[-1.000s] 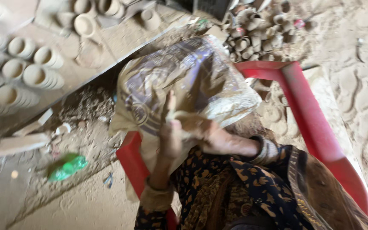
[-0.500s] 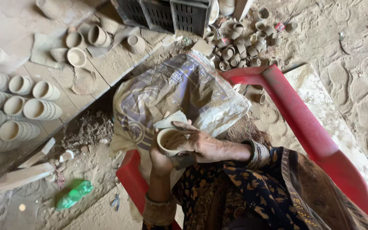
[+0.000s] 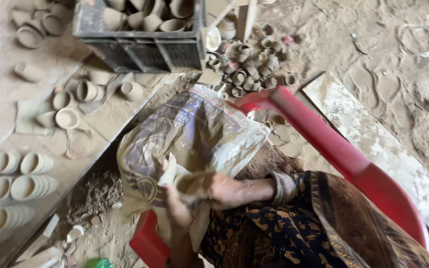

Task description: The person sits on a red chair and smooths the exterior and interior surfaces of small clay cups using a flat sanding tool. They handle the cups one at a time, rotating them to ensure even smoothing, and place the finished items onto a nearby wooden board.

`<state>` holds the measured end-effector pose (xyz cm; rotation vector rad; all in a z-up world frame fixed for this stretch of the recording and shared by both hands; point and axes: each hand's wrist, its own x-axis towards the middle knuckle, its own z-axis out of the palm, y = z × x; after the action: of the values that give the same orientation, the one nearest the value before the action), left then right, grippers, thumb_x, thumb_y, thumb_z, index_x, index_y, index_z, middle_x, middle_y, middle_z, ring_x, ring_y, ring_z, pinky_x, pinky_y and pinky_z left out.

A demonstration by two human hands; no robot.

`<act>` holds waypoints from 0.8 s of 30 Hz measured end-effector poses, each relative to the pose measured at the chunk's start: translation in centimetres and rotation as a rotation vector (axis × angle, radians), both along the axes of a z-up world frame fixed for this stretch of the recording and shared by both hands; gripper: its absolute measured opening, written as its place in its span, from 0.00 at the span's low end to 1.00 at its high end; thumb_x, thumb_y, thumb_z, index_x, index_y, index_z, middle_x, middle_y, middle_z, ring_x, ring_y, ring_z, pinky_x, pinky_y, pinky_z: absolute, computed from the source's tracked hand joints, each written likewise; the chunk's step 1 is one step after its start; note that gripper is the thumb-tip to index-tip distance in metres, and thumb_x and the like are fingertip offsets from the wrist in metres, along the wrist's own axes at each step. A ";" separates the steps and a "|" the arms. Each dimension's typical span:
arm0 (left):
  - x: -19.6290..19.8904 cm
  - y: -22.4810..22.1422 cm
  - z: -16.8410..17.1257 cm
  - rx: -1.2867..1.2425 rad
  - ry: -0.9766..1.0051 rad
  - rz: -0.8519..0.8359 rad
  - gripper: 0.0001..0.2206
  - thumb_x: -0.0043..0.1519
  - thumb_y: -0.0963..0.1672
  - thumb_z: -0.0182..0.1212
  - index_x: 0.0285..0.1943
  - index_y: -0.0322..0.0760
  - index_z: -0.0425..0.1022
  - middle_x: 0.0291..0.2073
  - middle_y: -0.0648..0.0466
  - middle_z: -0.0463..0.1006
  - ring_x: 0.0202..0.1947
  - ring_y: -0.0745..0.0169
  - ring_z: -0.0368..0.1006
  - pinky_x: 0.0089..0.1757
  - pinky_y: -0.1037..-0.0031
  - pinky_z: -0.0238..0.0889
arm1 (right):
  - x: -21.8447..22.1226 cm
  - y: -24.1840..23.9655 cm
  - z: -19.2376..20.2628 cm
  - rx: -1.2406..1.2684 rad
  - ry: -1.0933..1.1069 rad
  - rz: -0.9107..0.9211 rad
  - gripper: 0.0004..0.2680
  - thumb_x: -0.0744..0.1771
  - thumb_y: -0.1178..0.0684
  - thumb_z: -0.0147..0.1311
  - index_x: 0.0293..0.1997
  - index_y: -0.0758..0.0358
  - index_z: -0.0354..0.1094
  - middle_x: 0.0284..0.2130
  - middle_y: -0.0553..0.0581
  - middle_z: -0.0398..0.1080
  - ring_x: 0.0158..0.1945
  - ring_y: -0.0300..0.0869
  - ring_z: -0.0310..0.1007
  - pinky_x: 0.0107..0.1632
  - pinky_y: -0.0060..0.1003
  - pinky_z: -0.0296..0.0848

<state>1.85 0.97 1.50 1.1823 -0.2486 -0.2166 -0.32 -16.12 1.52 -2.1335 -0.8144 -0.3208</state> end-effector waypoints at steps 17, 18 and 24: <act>0.4 3.3 -4.0 -0.263 0.471 -0.144 0.30 0.73 0.53 0.30 0.66 0.22 0.63 0.57 0.35 0.73 0.56 0.43 0.74 0.55 0.54 0.69 | -0.2 0.3 1.0 -0.030 -0.084 0.060 0.24 0.56 0.49 0.69 0.54 0.73 0.72 0.54 0.66 0.72 0.60 0.58 0.72 0.65 0.56 0.65; 0.0 2.8 -3.3 -0.124 0.382 -0.074 0.30 0.74 0.53 0.30 0.67 0.21 0.63 0.56 0.33 0.73 0.55 0.41 0.74 0.54 0.52 0.69 | 0.0 0.3 1.1 0.027 0.030 0.031 0.23 0.58 0.53 0.67 0.56 0.73 0.71 0.56 0.67 0.71 0.61 0.57 0.72 0.65 0.54 0.67; -3.3 -2.0 -2.3 0.842 -0.678 0.292 0.27 0.77 0.49 0.30 0.76 0.21 0.53 0.73 0.25 0.56 0.74 0.28 0.53 0.68 0.47 0.50 | 0.8 -0.7 0.5 0.135 0.344 -0.200 0.11 0.64 0.59 0.62 0.51 0.66 0.72 0.55 0.64 0.73 0.57 0.51 0.76 0.61 0.42 0.77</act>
<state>-1.41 -1.05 -0.79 2.0924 -0.6046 0.3935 0.50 -16.80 2.01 -2.0685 -0.3729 -0.1020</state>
